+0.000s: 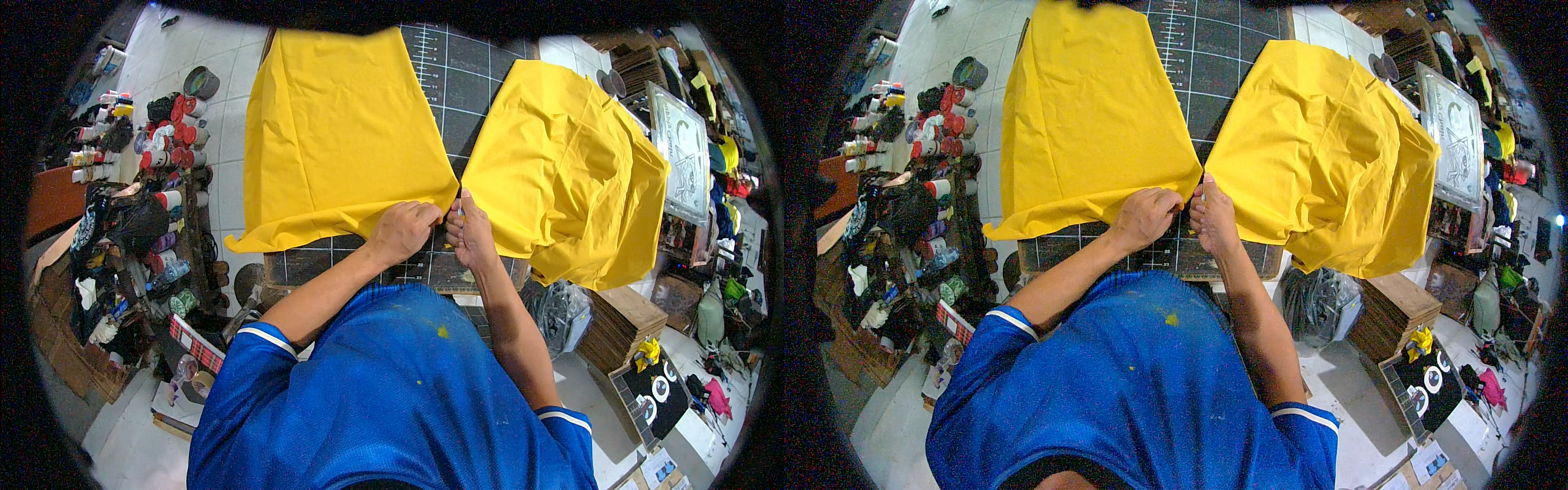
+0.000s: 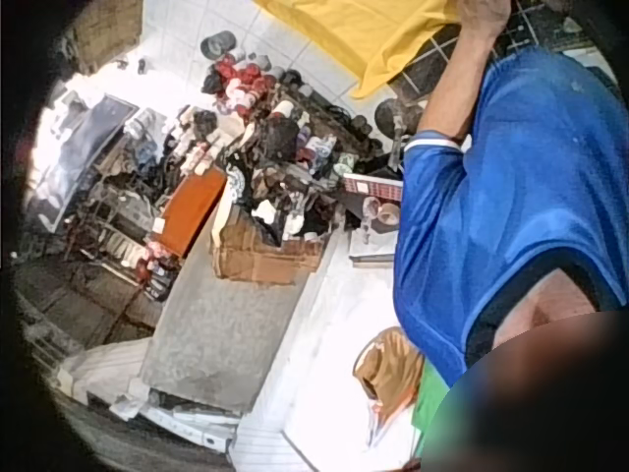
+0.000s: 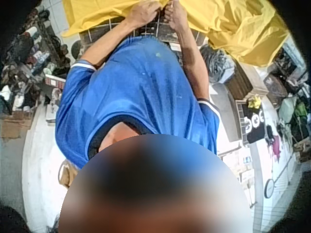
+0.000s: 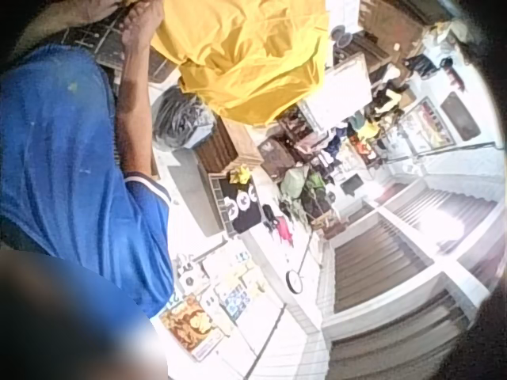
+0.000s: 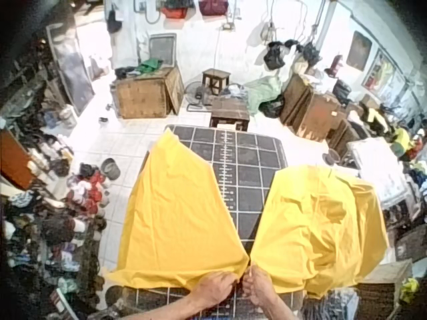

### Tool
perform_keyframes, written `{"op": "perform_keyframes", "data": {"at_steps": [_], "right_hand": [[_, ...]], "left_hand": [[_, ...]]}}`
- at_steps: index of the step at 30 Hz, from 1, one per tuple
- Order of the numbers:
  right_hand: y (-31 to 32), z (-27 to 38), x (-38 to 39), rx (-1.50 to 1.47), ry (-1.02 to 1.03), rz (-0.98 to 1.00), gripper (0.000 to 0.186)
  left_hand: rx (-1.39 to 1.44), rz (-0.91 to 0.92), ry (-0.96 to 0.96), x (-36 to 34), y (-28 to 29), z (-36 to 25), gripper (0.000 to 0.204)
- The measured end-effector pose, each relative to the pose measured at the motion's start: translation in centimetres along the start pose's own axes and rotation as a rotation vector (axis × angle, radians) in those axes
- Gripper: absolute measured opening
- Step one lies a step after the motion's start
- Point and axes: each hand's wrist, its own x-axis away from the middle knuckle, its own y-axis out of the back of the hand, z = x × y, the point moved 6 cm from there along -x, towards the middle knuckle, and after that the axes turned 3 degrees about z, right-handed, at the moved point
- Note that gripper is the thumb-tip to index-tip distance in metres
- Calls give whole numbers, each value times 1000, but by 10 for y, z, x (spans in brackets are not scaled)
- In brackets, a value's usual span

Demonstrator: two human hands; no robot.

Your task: The person lays a yellow garment on a gridded cutting mat, aligns it, and uses scissors to cut along the center seam. They then fold the garment and continue cutting to separate the pieces.

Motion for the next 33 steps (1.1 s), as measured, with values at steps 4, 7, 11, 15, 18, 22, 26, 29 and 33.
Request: {"op": "perform_keyframes", "data": {"at_steps": [4,7,11,15,18,22,26,29,33], "right_hand": [[2,1,2,-2,-3,5,36],[3,2,9,-23,19,97,36],[38,17,29,276,236,-47,34],[65,39,61,1191,699,-411,38],[86,29,62,1482,573,-495,37],[97,22,47,1542,624,-476,26],[132,48,27,1615,641,-447,21],[208,121,49,1291,882,-463,22],[373,234,144,858,1033,-790,17]], "left_hand": [[-18,8,2,0,-1,0,20],[3,19,2,1,-2,0,19],[13,9,16,1,4,0,17],[38,25,38,2,8,-3,17],[68,51,42,4,6,-9,17],[76,102,19,8,4,-17,17],[33,89,52,20,16,-21,19],[-36,-15,176,37,35,-22,22],[-6,-193,465,87,48,-22,22]]}}
